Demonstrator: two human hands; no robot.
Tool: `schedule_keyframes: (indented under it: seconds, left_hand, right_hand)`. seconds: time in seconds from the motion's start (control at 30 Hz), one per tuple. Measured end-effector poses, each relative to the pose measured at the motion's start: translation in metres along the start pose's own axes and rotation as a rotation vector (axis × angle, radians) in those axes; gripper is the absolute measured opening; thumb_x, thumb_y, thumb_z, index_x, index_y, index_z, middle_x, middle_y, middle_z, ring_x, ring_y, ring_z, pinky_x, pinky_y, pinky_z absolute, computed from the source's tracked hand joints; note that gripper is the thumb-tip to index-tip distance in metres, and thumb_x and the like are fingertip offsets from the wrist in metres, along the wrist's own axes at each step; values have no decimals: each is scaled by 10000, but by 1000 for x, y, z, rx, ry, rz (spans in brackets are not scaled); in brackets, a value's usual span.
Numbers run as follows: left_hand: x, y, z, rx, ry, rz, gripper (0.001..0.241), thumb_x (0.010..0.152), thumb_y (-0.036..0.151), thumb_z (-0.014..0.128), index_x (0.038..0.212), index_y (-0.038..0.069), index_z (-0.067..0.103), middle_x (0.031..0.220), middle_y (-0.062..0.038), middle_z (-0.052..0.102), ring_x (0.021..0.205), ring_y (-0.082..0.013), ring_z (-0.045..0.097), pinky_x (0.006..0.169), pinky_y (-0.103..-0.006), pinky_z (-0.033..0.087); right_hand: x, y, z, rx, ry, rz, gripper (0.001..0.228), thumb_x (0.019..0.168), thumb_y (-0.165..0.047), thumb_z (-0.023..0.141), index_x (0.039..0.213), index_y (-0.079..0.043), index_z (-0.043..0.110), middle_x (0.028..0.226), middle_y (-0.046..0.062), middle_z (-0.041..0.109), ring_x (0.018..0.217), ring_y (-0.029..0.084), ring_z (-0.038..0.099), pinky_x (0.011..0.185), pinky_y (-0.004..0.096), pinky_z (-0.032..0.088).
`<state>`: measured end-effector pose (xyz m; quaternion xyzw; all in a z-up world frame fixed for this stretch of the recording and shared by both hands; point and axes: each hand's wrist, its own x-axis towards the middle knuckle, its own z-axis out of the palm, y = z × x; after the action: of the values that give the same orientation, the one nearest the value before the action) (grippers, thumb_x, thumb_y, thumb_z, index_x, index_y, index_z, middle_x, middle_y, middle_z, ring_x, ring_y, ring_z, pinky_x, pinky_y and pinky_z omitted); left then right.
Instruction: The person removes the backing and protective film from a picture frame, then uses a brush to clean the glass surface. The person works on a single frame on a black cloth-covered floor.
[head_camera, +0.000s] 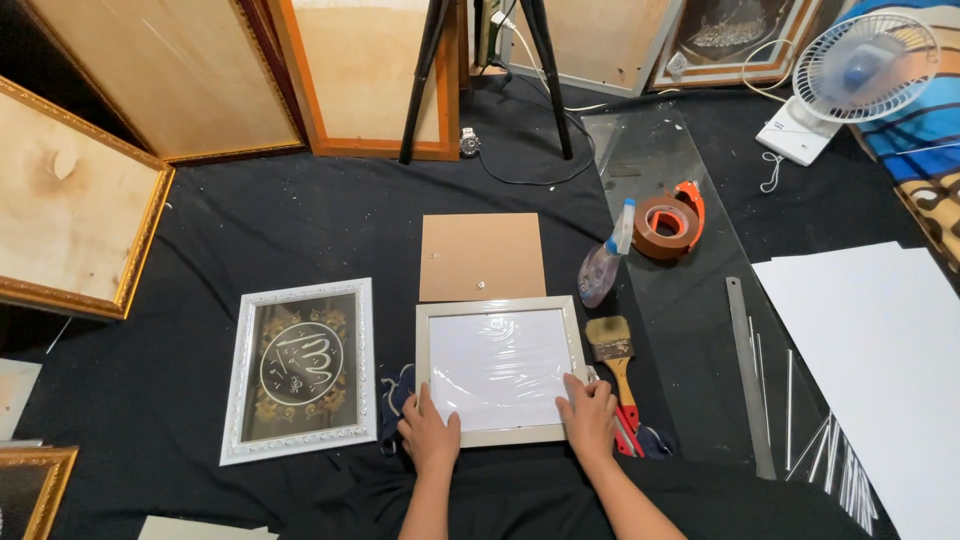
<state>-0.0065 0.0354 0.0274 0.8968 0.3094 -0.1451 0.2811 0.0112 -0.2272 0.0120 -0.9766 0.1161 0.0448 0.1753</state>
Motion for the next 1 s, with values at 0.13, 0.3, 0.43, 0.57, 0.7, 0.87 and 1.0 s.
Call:
schedule_keyframes:
  seconds: [0.13, 0.3, 0.43, 0.57, 0.7, 0.87, 1.0]
  left_hand:
    - [-4, 2, 4, 99, -35, 15, 767, 942, 368, 629, 1613, 353, 257, 1659, -44, 175, 1347, -357, 338, 1121, -520, 386]
    - [-7, 2, 1, 213, -96, 70, 714, 972, 426, 628, 1590, 252, 317, 1666, -80, 122, 1400, -382, 281, 1123, -508, 393]
    - [-6, -4, 16, 238, -5, 109, 747, 939, 405, 676, 1580, 244, 328, 1657, -107, 159, 1350, -381, 337, 1102, -521, 414]
    - [-7, 1, 19, 283, -23, 90, 801, 947, 440, 673, 1615, 300, 254, 1676, -123, 100, 1406, -376, 280, 1138, -514, 368]
    - [-7, 0, 28, 301, 35, 125, 830, 902, 434, 729, 1595, 300, 293, 1691, -153, 73, 1464, -377, 230, 1142, -540, 353]
    - [-20, 8, 19, 322, 66, 344, 724, 871, 435, 765, 1513, 386, 435, 1675, -151, 118, 1479, -400, 223, 1146, -575, 304]
    - [-37, 31, -7, 214, -191, 535, 757, 952, 408, 650, 1599, 489, 266, 1683, -106, 155, 1449, -367, 276, 1145, -565, 277]
  right_hand:
    - [-4, -12, 2, -76, -12, -83, 621, 945, -586, 576, 1512, -365, 451, 1425, 119, 414, 1251, 379, 438, 955, 514, 508]
    - [-4, -13, 22, -41, 81, -434, 367, 871, -384, 743, 1236, -364, 708, 1273, 77, 564, 1152, 331, 516, 906, 459, 481]
    - [7, -6, 25, 3, 204, -413, 67, 900, -188, 725, 850, -179, 681, 937, 45, 606, 842, 313, 535, 677, 437, 442]
    - [8, -10, 24, 73, 176, -357, 96, 898, -197, 690, 980, -148, 693, 983, 63, 602, 904, 317, 558, 770, 449, 485]
    - [-3, -32, 5, 36, 97, -526, 446, 952, -429, 652, 1373, -286, 618, 1312, 63, 568, 1112, 323, 557, 899, 452, 484]
    - [-6, -32, 15, 41, -53, -688, 475, 941, -203, 702, 1388, -270, 557, 1158, 52, 576, 903, 306, 568, 694, 428, 479]
    - [1, -27, 14, 138, -137, -580, 38, 913, -195, 700, 939, -185, 675, 852, 30, 607, 777, 293, 603, 711, 432, 450]
